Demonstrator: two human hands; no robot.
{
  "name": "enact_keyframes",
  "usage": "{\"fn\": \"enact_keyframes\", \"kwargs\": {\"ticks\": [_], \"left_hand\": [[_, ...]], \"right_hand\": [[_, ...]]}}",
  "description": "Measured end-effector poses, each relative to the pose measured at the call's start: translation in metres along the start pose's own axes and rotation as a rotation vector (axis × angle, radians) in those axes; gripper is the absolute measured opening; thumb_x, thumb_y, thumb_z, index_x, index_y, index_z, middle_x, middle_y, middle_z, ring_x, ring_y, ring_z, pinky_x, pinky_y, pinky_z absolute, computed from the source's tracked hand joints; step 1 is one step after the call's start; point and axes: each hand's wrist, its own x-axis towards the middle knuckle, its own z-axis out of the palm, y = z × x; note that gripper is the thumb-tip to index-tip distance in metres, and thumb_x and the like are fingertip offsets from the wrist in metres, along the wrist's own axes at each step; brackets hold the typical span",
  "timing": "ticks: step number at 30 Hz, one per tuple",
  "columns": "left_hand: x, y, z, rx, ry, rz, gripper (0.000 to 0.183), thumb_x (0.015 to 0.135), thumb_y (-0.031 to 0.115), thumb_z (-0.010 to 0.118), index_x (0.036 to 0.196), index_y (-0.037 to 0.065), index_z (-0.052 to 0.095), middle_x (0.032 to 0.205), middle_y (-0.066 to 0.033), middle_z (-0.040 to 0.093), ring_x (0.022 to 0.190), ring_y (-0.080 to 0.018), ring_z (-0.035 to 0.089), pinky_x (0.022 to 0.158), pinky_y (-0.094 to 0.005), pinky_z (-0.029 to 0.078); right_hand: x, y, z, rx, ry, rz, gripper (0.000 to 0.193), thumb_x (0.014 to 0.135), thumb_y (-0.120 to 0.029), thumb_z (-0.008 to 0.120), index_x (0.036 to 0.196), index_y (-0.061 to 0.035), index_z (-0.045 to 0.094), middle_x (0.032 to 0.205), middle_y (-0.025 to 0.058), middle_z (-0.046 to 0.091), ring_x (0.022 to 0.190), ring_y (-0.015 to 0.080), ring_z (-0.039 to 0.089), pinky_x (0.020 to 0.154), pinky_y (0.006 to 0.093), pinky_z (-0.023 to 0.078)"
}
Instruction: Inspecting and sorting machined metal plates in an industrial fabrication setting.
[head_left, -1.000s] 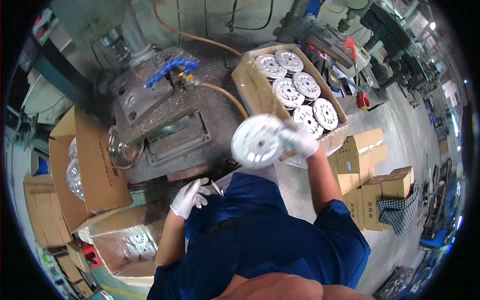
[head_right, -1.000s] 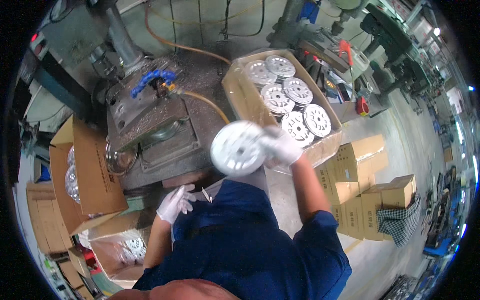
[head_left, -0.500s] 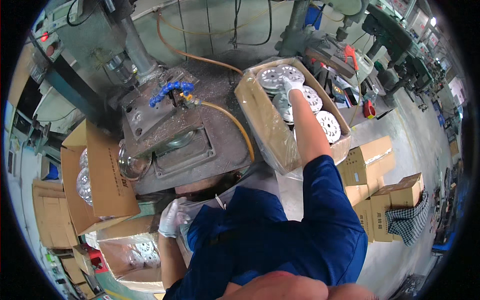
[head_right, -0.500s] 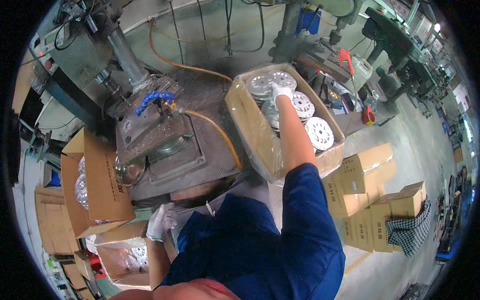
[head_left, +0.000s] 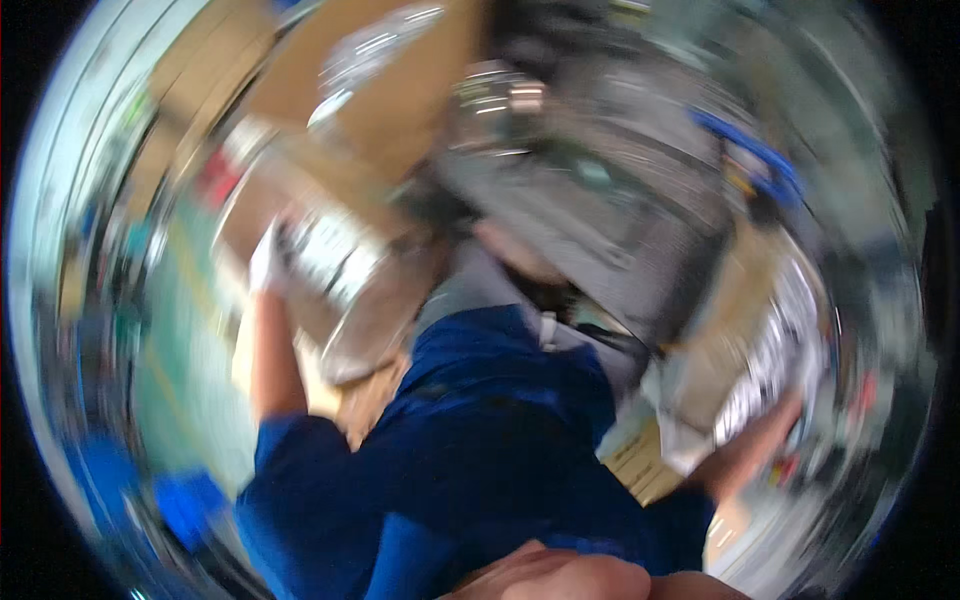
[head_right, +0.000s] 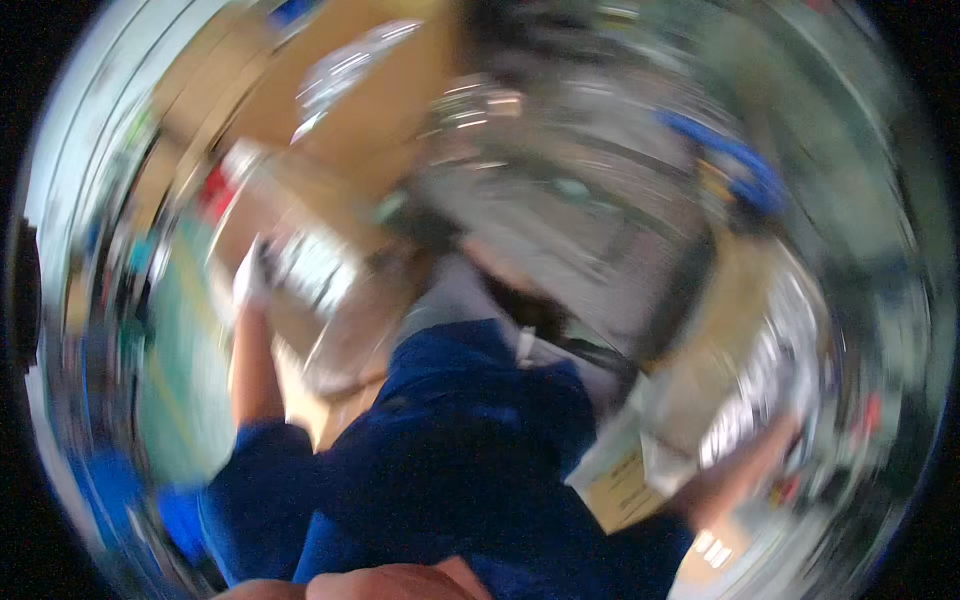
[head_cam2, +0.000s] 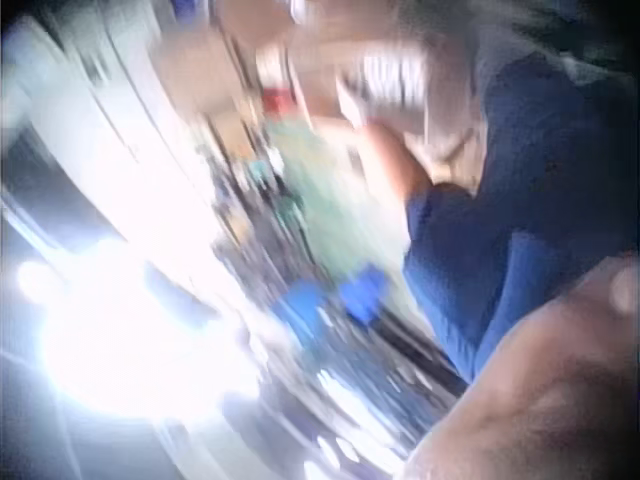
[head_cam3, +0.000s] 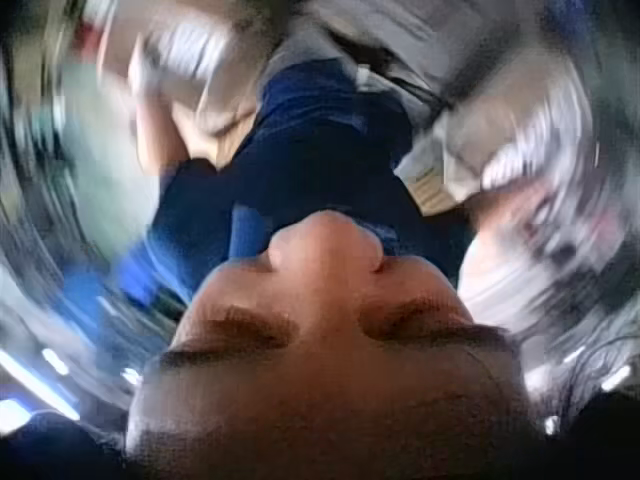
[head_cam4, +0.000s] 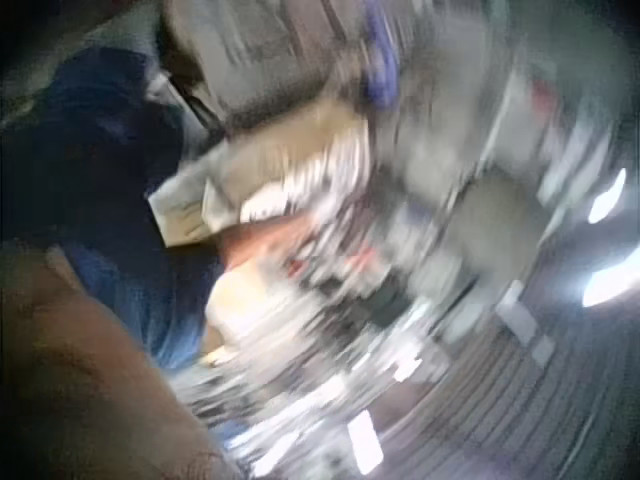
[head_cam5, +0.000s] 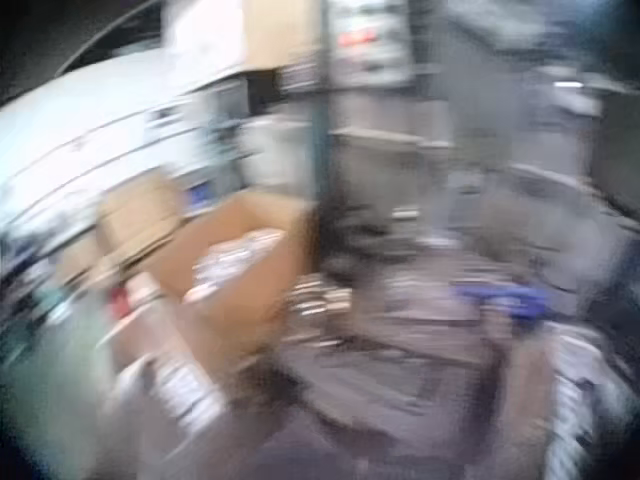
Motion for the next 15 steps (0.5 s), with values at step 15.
{"fn": "enact_keyframes", "kwargs": {"ticks": [15], "left_hand": [[0.139,-0.151,-0.004,-0.620,0.265,-0.425,0.053,0.091,0.043,0.048,0.131,0.008,0.046,0.129,-0.0089,0.051,0.112,-0.0186,0.053,0.089,-0.0427,0.046]], "right_hand": [[0.049,-0.115,0.313,-0.036,-0.107,-0.053,0.056,0.094,-0.042,0.050,0.125,0.0048,0.048,0.078,0.0074,0.063,0.051,0.0064,0.051,0.049,0.0186,0.042]]}}
